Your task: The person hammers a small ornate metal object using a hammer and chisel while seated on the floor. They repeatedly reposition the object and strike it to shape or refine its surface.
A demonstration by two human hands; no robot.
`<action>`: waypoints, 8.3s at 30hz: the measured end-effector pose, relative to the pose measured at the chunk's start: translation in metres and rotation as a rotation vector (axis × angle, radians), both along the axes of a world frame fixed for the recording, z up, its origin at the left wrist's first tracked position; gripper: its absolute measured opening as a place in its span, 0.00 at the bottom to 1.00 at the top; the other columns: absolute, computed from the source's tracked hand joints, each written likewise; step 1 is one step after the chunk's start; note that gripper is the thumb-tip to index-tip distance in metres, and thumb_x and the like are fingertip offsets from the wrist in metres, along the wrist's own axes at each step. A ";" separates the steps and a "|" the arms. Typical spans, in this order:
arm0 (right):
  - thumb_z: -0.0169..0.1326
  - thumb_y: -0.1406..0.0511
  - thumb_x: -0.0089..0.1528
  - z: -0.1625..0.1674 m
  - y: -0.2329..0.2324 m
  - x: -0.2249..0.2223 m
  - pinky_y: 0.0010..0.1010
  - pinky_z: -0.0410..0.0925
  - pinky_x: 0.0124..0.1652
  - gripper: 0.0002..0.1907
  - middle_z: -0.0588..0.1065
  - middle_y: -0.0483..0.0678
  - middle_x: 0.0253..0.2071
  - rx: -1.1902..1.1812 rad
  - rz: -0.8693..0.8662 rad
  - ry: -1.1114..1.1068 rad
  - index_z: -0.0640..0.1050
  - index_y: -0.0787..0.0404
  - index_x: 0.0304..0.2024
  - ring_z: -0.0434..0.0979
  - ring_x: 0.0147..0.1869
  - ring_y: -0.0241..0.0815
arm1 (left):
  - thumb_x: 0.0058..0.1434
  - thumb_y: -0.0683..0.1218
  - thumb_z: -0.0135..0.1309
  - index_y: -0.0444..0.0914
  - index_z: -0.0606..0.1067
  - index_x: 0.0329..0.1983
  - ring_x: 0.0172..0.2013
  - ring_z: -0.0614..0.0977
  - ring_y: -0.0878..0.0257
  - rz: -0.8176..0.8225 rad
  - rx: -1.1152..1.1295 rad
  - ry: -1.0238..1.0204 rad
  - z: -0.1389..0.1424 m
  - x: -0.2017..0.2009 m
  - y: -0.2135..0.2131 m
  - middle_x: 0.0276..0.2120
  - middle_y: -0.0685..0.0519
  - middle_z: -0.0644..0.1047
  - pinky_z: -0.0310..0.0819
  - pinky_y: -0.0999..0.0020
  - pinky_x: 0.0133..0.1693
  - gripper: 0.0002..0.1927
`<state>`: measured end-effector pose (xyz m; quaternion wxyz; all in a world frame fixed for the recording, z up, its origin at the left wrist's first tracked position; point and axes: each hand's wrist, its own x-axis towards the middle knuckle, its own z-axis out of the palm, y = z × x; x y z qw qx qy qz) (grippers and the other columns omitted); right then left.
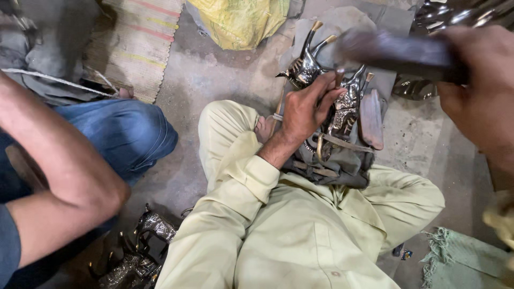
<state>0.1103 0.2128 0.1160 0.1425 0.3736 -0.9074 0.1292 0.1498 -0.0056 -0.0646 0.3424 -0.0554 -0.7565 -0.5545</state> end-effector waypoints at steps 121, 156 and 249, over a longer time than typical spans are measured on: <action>0.67 0.72 0.61 0.029 -0.019 0.032 0.34 0.70 0.42 0.26 0.75 0.51 0.39 0.568 -0.120 0.385 0.81 0.56 0.62 0.75 0.39 0.44 | 0.69 0.44 0.62 0.38 0.72 0.57 0.38 0.88 0.56 -0.050 -0.132 0.093 -0.017 0.000 -0.006 0.41 0.50 0.84 0.83 0.63 0.36 0.16; 0.59 0.75 0.71 0.014 0.014 0.017 0.32 0.72 0.44 0.21 0.71 0.54 0.48 -0.057 -0.054 -0.129 0.72 0.64 0.65 0.77 0.47 0.46 | 0.67 0.40 0.62 0.38 0.73 0.56 0.42 0.89 0.59 -0.029 -0.093 0.145 -0.024 -0.001 -0.007 0.45 0.50 0.84 0.86 0.68 0.41 0.16; 0.56 0.59 0.69 -0.195 0.076 0.150 0.32 0.70 0.56 0.18 0.75 0.52 0.56 -0.618 -0.591 -0.473 0.77 0.60 0.58 0.75 0.58 0.39 | 0.62 0.47 0.61 0.32 0.74 0.54 0.44 0.83 0.52 -0.385 -0.131 -0.399 -0.055 0.052 -0.091 0.46 0.44 0.80 0.76 0.62 0.45 0.21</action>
